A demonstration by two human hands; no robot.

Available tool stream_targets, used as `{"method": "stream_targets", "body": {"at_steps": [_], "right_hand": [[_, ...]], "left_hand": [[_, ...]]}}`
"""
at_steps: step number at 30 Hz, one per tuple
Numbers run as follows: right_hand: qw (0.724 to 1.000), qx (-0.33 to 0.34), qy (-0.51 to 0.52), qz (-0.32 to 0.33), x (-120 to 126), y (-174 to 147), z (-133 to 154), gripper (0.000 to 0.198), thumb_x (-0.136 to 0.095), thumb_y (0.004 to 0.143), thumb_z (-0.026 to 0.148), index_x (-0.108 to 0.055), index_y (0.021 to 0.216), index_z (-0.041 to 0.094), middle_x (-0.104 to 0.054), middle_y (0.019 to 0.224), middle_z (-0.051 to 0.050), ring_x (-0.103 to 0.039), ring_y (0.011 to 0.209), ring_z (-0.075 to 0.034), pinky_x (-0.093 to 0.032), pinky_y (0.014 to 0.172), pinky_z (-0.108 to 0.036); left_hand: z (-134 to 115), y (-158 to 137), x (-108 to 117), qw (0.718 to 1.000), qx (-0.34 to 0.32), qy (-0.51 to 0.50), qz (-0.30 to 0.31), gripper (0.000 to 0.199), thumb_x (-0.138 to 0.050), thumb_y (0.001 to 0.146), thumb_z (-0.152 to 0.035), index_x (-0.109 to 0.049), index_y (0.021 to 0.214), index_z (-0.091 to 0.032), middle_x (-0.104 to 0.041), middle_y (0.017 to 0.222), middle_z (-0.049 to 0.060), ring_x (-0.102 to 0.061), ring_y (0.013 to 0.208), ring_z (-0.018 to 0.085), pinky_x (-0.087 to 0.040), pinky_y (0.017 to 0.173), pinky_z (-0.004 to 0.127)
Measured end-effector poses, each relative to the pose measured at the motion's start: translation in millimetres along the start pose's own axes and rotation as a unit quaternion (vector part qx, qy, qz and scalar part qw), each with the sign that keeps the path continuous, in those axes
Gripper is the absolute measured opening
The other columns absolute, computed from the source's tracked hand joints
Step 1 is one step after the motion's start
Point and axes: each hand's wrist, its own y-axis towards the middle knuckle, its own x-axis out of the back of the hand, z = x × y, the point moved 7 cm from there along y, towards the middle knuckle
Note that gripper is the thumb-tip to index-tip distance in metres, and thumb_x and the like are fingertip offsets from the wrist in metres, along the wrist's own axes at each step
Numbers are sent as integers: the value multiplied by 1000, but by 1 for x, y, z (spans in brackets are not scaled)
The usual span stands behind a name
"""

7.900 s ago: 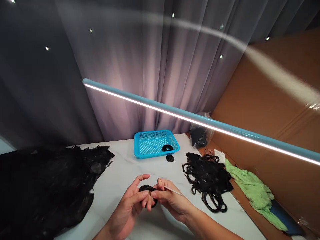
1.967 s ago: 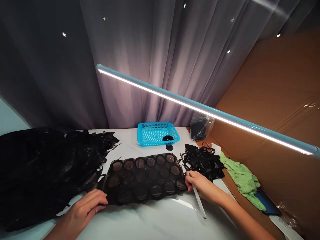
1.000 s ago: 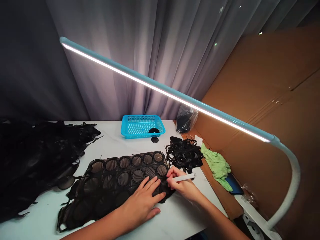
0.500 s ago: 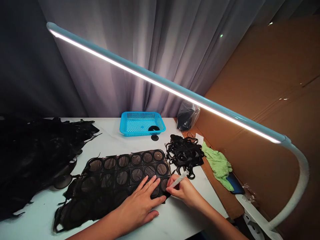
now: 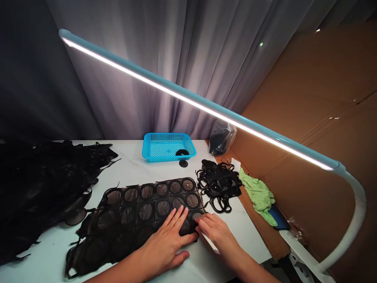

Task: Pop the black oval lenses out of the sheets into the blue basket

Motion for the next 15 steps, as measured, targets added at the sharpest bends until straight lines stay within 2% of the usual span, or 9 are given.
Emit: {"method": "stream_targets", "body": {"at_steps": [2,4,6,8,10,12,15], "right_hand": [[995,-19,-67,-64,24,6,-13,16,-48,94,22,-63,89,22,-67,92,-10,-59,90,-26,-42,81,-37],[978,-72,-111,-163,53,16,-29,22,-42,97,26,-63,90,21,-66,94,-12,-58,93,-27,-41,84,-39],[964,-100,-104,-225,68,27,-39,25,-40,99,29,-61,90,21,-66,95,-13,-57,94,-27,-41,85,-39],[976,-88,-26,-195,59,44,-40,23,-43,98,30,-60,86,21,-66,90,-10,-58,86,-23,-43,79,-35],[988,-69,88,-102,34,58,-36,21,-47,95,30,-58,80,21,-66,83,-6,-58,77,-19,-44,71,-30],[982,-64,174,-26,12,64,-31,20,-52,93,29,-57,76,20,-65,80,-3,-57,73,-17,-43,68,-27],[972,-68,224,3,3,65,-32,19,-59,89,28,-56,72,19,-64,80,-2,-56,74,-16,-41,68,-27]], "left_hand": [[0,1,-1,1000,1,-2,12,72,-73,79,-21,-44,142,-38,17,160,1,-9,144,42,-19,113,62],[0,1,1,1000,3,-2,18,70,-73,79,-21,-45,141,-38,15,161,2,-8,144,42,-20,113,62],[-1,1,2,1000,5,-4,26,69,-75,79,-25,-46,140,-38,12,161,3,-8,144,42,-21,113,62],[-1,2,3,999,7,-7,39,72,-78,77,-34,-45,141,-39,5,162,5,-10,144,43,-21,112,63],[2,4,2,999,13,-9,50,80,-79,76,-44,-39,145,-37,-8,162,10,-14,144,41,-22,112,62],[10,7,2,999,36,3,41,83,-74,80,-49,-32,150,-32,-19,159,13,-20,144,38,-24,112,60],[23,10,2,996,78,36,3,74,-65,87,-52,-32,150,-30,-23,158,12,-22,144,34,-22,113,59]]}}
